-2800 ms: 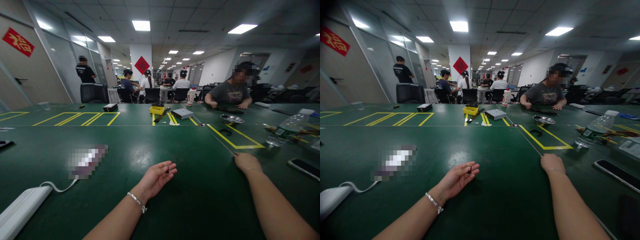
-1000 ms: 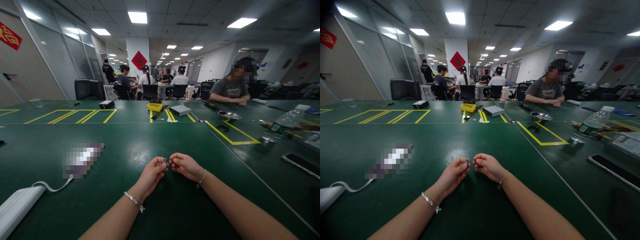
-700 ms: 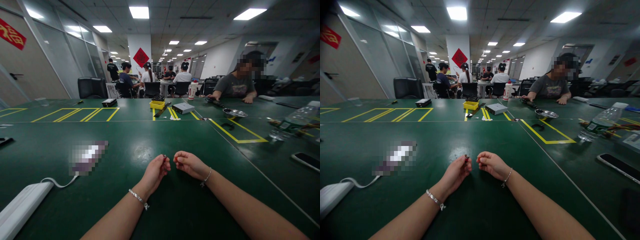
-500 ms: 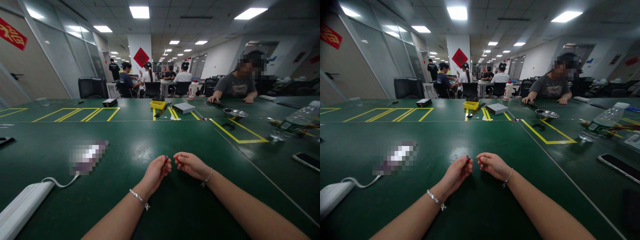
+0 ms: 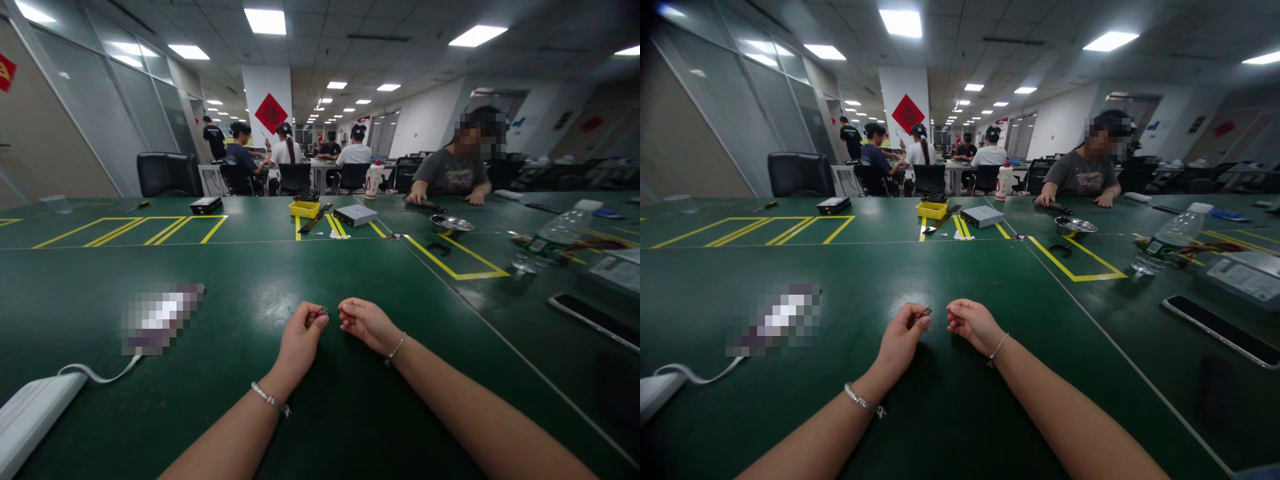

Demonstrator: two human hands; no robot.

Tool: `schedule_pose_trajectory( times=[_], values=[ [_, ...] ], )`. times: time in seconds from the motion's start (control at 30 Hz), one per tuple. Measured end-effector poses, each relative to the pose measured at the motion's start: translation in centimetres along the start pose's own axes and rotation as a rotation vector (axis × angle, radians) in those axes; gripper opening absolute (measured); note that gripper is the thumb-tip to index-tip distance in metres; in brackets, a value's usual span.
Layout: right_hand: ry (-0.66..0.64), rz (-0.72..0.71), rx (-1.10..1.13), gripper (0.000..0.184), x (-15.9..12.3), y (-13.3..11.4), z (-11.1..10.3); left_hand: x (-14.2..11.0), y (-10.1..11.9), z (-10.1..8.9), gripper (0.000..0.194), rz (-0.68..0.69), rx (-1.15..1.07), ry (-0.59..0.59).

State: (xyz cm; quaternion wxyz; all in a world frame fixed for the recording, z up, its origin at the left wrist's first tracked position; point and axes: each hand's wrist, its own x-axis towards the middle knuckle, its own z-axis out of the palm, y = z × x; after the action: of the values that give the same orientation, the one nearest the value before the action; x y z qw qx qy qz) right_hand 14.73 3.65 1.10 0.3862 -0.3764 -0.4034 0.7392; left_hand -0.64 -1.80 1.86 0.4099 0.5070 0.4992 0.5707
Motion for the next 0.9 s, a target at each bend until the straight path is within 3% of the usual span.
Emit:
schedule_pose_trajectory(
  times=[0.13, 0.2, 0.4, 0.57, 0.73, 0.9],
  values=[
    [0.041, -0.058, -0.064, 0.021, -0.25, 0.27, 0.41, -0.10, 0.13, -0.02, 0.029, 0.022, 0.053, -0.056],
    [0.013, -0.060, -0.058, 0.024, -0.34, 0.28, 0.40, -0.09, -0.01, -0.07, 0.031, 0.021, 0.087, -0.076],
    [-0.069, -0.047, -0.099, 0.027, -0.44, 0.17, 0.28, 0.16, -0.43, -0.13, 0.005, -0.001, 0.117, -0.039],
    [-0.072, -0.050, -0.082, 0.027, -0.62, 0.01, 0.38, 0.19, -0.40, -0.11, 0.011, 0.020, 0.181, 0.008],
    [-0.083, -0.039, -0.079, 0.027, -0.67, 0.01, 0.39, 0.20, -0.41, -0.28, 0.003, 0.039, 0.183, -0.002],
    [-0.076, -0.045, -0.096, 0.025, -0.55, 0.13, 0.43, 0.10, -0.51, -0.54, 0.035, 0.028, 0.234, -0.046]
  ],
)
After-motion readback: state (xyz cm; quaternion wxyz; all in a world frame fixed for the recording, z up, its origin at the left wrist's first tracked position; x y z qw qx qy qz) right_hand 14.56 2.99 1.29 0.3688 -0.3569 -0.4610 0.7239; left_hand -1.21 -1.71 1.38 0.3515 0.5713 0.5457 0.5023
